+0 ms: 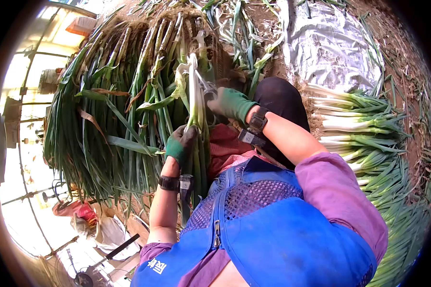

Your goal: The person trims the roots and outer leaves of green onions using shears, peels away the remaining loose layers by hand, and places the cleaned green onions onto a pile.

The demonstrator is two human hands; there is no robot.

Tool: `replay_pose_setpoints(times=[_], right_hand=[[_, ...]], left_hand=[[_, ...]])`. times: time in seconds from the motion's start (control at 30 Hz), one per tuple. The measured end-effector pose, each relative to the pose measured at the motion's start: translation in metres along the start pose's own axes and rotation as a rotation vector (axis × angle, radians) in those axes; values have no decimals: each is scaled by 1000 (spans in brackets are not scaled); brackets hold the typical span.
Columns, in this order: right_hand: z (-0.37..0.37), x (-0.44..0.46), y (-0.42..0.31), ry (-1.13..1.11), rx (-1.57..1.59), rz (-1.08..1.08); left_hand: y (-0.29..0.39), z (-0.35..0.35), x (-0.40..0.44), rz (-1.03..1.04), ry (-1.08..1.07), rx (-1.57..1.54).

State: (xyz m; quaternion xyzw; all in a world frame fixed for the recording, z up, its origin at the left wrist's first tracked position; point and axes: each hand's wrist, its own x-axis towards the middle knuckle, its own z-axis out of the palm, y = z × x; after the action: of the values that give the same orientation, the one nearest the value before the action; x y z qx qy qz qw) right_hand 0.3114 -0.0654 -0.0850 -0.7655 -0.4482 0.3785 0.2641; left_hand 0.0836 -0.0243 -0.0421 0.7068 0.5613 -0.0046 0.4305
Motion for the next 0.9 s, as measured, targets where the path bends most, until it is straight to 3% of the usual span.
replay_pose_setpoints(times=[0.2, 0.27, 0.37, 0.4, 0.43, 0.5, 0.53, 0.63, 0.7, 0.8, 0.9], right_hand=[[-5, 36, -8, -12, 84, 42], [-13, 37, -13, -163, 170, 223], [3, 32, -2, -27, 63, -9], [-4, 14, -10, -16, 82, 10], [0, 8, -6, -96, 114, -6], [5, -2, 3, -252, 177, -41], [9, -8, 4, -274, 180, -53], [6, -23, 5, -194, 230, -23], [14, -3, 24, -159, 370, 73], [5, -5, 28, -206, 390, 95], [19, 0, 41, -203, 314, 54]], left_hand=[[-19, 9, 17, -3, 7, 41], [-33, 12, 23, -5, -44, -144], [-32, -9, 26, -62, -161, -561], [-58, -14, 45, 68, -251, -638], [-10, -27, 14, -142, -385, -978], [-9, -37, 12, -47, -599, -1163], [-6, -36, 15, -59, -582, -1196], [-31, -25, 40, -61, -311, -822], [-31, -10, 47, -45, -86, -235], [-17, -12, 44, 71, -84, 75], [18, -46, 60, 171, 151, 139]])
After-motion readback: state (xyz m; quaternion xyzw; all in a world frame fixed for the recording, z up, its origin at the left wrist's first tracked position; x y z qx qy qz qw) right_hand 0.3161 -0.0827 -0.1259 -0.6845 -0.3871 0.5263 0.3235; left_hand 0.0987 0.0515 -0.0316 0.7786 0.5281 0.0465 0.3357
